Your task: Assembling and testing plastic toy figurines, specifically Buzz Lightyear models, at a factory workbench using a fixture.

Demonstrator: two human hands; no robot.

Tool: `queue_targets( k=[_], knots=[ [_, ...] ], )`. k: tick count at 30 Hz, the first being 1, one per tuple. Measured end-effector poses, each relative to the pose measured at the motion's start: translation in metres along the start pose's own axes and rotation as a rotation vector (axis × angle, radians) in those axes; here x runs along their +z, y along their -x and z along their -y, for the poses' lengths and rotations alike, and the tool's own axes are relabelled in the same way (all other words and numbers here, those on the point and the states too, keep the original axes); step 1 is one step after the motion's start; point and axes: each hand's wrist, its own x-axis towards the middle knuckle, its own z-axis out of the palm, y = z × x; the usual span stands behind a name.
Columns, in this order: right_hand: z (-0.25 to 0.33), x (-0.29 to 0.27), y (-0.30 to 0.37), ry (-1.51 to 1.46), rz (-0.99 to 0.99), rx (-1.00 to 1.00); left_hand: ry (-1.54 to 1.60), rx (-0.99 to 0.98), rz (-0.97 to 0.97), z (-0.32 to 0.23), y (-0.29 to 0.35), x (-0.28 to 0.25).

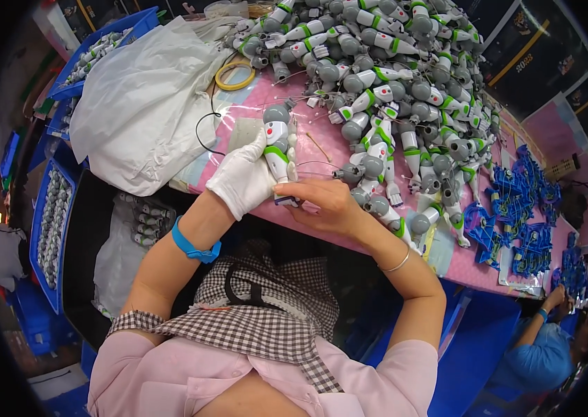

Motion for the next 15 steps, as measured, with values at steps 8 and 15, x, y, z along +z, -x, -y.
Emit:
queue_targets(
  k=[8,15],
  knots=[
    [0.008,-0.034,-0.009,-0.614,-0.160,0.898,-0.429,0.125,0.076,-0.010,0.041,-0.002],
    [0.012,-0.016,-0.023,-1.157,-0.669,1.034,-0.828,-0.027,0.015,0.014,0.082,-0.025]
  ],
)
